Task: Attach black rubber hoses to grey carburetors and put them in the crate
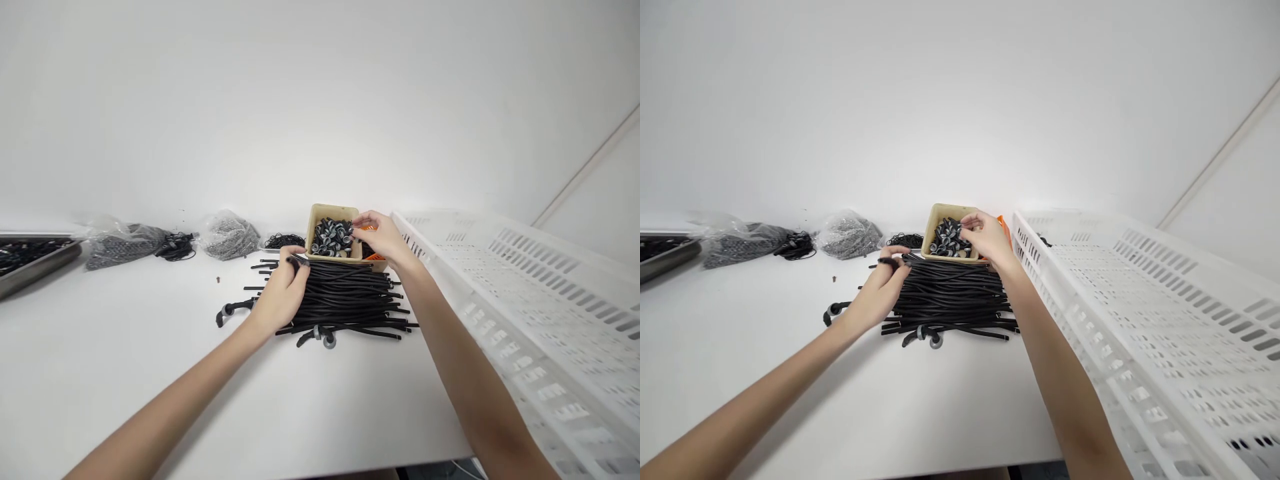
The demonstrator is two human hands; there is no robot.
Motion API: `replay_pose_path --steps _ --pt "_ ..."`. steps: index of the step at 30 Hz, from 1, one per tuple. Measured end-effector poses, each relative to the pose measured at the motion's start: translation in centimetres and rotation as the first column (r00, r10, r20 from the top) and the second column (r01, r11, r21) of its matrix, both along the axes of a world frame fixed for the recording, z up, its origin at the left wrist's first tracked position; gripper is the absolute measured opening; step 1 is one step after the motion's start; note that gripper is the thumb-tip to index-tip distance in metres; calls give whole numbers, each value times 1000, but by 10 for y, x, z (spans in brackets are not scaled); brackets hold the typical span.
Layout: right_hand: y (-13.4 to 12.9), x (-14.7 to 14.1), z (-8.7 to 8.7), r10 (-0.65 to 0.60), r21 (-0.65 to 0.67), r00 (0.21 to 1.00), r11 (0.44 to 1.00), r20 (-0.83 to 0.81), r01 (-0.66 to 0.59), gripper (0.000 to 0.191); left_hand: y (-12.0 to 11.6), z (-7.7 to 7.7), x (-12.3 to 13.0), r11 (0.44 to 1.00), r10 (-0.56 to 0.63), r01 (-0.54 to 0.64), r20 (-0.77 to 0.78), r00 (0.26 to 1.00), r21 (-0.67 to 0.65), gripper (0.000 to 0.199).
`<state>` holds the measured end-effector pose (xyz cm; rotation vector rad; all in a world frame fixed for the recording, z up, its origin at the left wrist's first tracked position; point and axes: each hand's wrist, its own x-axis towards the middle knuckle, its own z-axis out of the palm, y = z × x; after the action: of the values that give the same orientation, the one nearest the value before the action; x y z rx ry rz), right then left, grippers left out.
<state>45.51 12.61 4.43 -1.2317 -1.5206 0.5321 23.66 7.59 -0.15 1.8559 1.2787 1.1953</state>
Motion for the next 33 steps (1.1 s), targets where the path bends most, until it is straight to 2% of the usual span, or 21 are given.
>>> replay_pose_path --steps 2,4,7,12,14,17,20,23,29,33 --pt "2 8 2 -21 34 998 999 -60 23 18 22 15 9 998 -41 52 -278 960 33 25" --pt "1 12 4 -16 43 995 999 -98 20 18 50 23 22 997 -47 70 -467 883 32 24" --pt "-3 13 10 -4 46 992 999 -127 10 17 93 23 48 998 -22 51 -647 762 26 27" --pt "-9 14 18 8 40 982 999 -186 0 16 140 5 87 997 -46 72 -696 716 9 25" --pt "-8 18 20 12 48 979 999 -204 -2 16 151 1 94 995 -81 97 -704 706 -17 21" --pt "-6 25 22 22 69 976 998 -215 -7 17 163 1 97 993 -94 113 -701 707 -20 25" --pt "-2 31 22 48 88 972 996 -231 -28 19 172 2 97 994 -20 91 -696 718 66 34" --pt "1 34 22 58 113 969 993 -240 -32 18 175 -1 103 982 20 120 -711 703 146 42" --pt "1 34 24 45 90 969 996 -245 -23 18 178 -13 123 964 65 152 -745 664 220 41" --pt "0 35 25 30 85 972 996 -232 -11 18 186 -11 118 955 48 189 -744 666 230 44"
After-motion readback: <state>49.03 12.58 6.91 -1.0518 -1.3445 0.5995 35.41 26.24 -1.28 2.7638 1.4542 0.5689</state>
